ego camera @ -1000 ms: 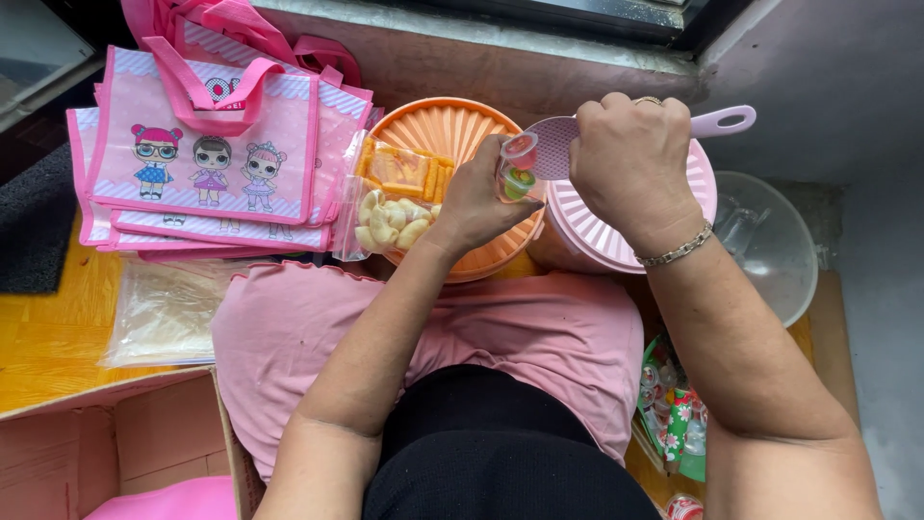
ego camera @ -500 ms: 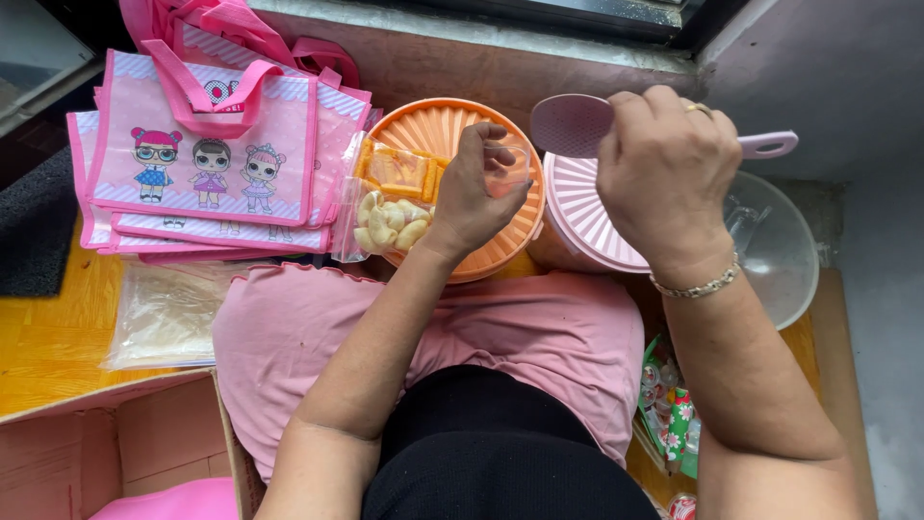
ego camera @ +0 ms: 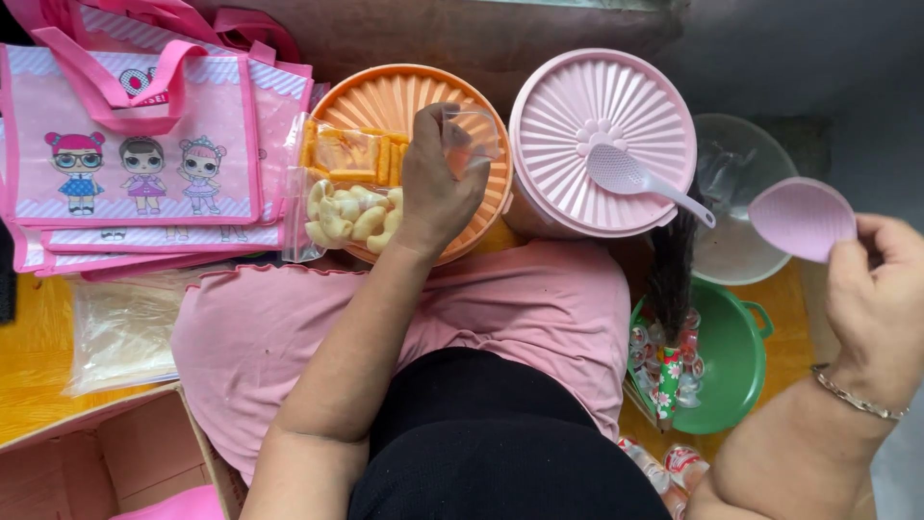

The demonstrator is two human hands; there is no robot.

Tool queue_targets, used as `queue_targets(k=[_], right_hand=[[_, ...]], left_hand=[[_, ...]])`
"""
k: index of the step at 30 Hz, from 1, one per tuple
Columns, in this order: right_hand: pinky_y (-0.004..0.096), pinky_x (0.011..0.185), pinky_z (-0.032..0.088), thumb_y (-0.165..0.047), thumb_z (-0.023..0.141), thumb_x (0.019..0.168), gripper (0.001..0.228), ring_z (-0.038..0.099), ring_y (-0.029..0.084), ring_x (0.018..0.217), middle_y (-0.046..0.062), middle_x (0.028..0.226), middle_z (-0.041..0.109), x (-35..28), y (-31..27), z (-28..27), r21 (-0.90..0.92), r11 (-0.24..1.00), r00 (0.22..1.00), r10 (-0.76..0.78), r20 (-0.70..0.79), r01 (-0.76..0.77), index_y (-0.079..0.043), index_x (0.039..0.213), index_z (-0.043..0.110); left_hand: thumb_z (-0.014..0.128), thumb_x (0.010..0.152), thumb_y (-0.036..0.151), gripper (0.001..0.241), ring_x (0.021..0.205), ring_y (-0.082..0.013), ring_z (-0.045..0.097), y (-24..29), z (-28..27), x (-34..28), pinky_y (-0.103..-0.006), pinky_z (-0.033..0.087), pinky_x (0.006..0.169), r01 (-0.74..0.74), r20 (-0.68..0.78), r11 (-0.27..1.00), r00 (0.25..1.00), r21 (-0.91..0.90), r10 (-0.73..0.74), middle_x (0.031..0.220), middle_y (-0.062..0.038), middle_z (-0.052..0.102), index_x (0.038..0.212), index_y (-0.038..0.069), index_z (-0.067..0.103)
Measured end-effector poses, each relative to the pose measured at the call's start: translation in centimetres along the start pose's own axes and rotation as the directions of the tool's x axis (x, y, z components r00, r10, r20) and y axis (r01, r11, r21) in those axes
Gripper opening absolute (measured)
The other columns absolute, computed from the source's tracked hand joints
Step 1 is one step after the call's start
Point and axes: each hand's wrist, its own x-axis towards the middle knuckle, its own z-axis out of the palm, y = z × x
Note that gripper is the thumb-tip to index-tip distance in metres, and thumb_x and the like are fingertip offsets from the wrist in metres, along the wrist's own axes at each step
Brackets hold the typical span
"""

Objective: Packing various snacks and small items into pink gift bags, using a spoon for scooping and a duster for cleaning.

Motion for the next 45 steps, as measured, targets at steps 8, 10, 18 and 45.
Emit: queue_targets(k=[8, 10, 18, 45], right_hand=[[0.038, 0.071, 0.044, -0.019, 0.045, 0.073, 0.037, 0.059, 0.031, 0.088, 0.01, 0.096, 0.066, -5.3, 9.4, 4.1, -0.634, 0.706, 0.687, 0.631, 0.362, -0.315, -0.019, 0.104, 0.064], [0.038, 0.074, 0.044, -0.019, 0.044, 0.072, 0.038, 0.058, 0.031, 0.092, 0.011, 0.099, 0.065, -6.4, 9.5, 5.5, -0.653, 0.681, 0.635, 0.673, 0.378, -0.333, -0.022, 0.105, 0.063], [0.044, 0.067, 0.043, -0.027, 0.038, 0.075, 0.035, 0.056, 0.037, 0.086, 0.017, 0.09, 0.063, -9.8, 6.3, 7.4, -0.62, 0.729, 0.757, 0.571, 0.316, -0.291, -0.015, 0.096, 0.064], [0.02, 0.048, 0.039, -0.024, 0.066, 0.079, 0.015, 0.047, 0.007, 0.055, 0.002, 0.055, 0.055, -10.8, 1.4, 16.4, 0.352, 0.822, 0.871, 0.311, 0.381, -0.447, -0.01, 0.076, 0.065]], left_hand=[[0.065, 0.064, 0.02, 0.035, 0.062, -0.0142, 0.049, -0.6, 0.7, -0.2, -0.0291, 0.04, 0.059, 0.037, 0.013, 0.999, 0.999, -0.005, -0.037, 0.07, 0.001, 0.048, 0.08, 0.011, 0.035], [0.075, 0.063, 0.025, 0.045, 0.057, -0.0118, 0.047, -0.4, 0.7, -0.1, -0.0279, 0.038, 0.056, 0.02, -0.032, 1.0, 0.999, -0.003, -0.02, 0.066, 0.004, 0.045, 0.078, 0.013, 0.034], [0.071, 0.065, 0.022, 0.041, 0.069, -0.0127, 0.052, -1.4, 0.4, -0.5, -0.0261, 0.043, 0.063, 0.048, -0.042, 0.999, 0.998, 0.003, -0.048, 0.083, 0.0, 0.052, 0.088, 0.011, 0.038], [0.07, 0.07, 0.011, 0.03, 0.055, -0.0127, 0.049, -2.1, 0.2, -0.6, -0.0216, 0.042, 0.053, -0.078, 0.021, 0.987, 0.996, -0.138, 0.081, 0.057, -0.003, 0.046, 0.088, 0.009, 0.046]])
